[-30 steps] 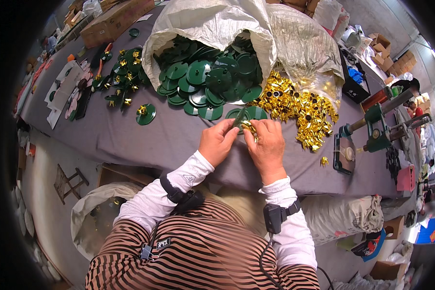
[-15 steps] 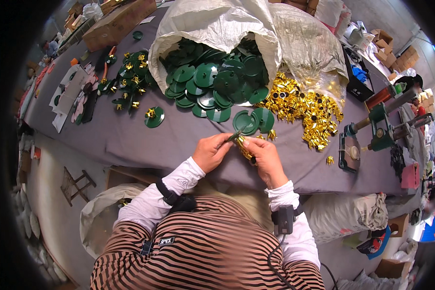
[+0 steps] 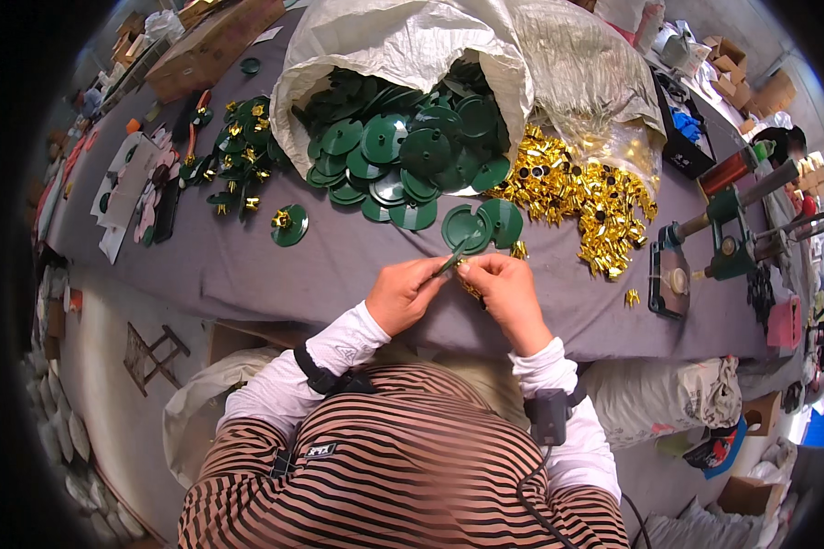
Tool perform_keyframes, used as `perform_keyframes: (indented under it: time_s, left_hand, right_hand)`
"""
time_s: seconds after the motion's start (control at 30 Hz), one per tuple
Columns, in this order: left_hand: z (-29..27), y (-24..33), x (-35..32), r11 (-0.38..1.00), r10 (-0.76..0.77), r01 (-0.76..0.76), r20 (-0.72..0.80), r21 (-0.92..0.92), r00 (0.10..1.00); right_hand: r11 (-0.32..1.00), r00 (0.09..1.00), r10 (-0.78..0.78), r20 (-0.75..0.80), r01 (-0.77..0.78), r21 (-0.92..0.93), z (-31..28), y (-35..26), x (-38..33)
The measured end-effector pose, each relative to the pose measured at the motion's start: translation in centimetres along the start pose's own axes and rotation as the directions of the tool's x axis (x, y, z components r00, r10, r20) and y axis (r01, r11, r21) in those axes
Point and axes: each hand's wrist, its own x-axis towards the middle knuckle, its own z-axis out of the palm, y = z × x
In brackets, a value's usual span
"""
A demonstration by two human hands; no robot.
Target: The person assembles small gold metal ornaments onto green plastic bases by hand.
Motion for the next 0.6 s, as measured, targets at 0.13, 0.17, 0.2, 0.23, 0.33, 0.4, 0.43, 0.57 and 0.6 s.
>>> perform_keyframes:
  time_s: [0.13, 0.17, 0.2, 0.23, 0.33, 0.4, 0.43, 0.57, 0.6]
  left_hand:
    - [0.5, -1.2, -0.8, 0.978, -0.155, 0.155, 0.011, -0.138, 0.988]
    - [0.8, -2.2, -0.9, 0.979, -0.153, 0.154, 0.013, -0.135, 0.988]
    - [0.8, -2.5, -0.7, 0.88, -0.332, 0.313, 0.011, -0.357, 0.943]
    - [0.6, -2.8, -0.6, 0.708, -0.495, 0.435, 0.049, -0.557, 0.868]
    - [-4.6, -3.9, 1.8, 0.454, -0.649, 0.408, 0.019, -0.792, 0.761]
    - [-10.0, -5.9, 4.4, 0.485, -0.547, 0.145, -0.169, -0.862, 0.82]
    - [-12.4, -5.3, 6.5, 0.423, -0.593, 0.014, -0.265, -0.906, 0.76]
    - [-11.3, -3.3, 8.9, 0.58, -0.558, -0.009, -0.405, -0.815, 0.724]
    - [-9.0, -3.1, 8.5, 0.747, -0.446, 0.142, -0.331, -0.65, 0.832]
  right_hand:
    - [0.958, 0.99, 0.129, 0.065, -0.141, 0.249, 0.1, 0.4, 0.3]
    - [0.957, 0.99, 0.127, 0.065, -0.139, 0.253, 0.0, 0.4, 0.2]
    - [0.958, 0.989, 0.134, 0.058, -0.144, 0.249, -0.4, 0.4, 0.1]
    - [0.958, 0.989, 0.141, 0.052, -0.149, 0.245, -0.8, 0.4, 0.1]
    - [0.87, 0.989, 0.131, 0.072, -0.15, 0.47, -3.8, 0.7, -0.1]
    - [0.803, 0.991, 0.061, 0.117, -0.118, 0.584, -5.7, 1.7, 0.5]
    - [0.697, 0.993, 0.027, 0.112, -0.099, 0.71, -6.1, 1.5, 0.5]
    - [0.526, 0.997, 0.073, 0.02, -0.055, 0.849, -5.9, 0.3, -0.1]
    - [0.532, 0.992, 0.122, -0.023, -0.046, 0.845, -5.8, 0.2, -0.2]
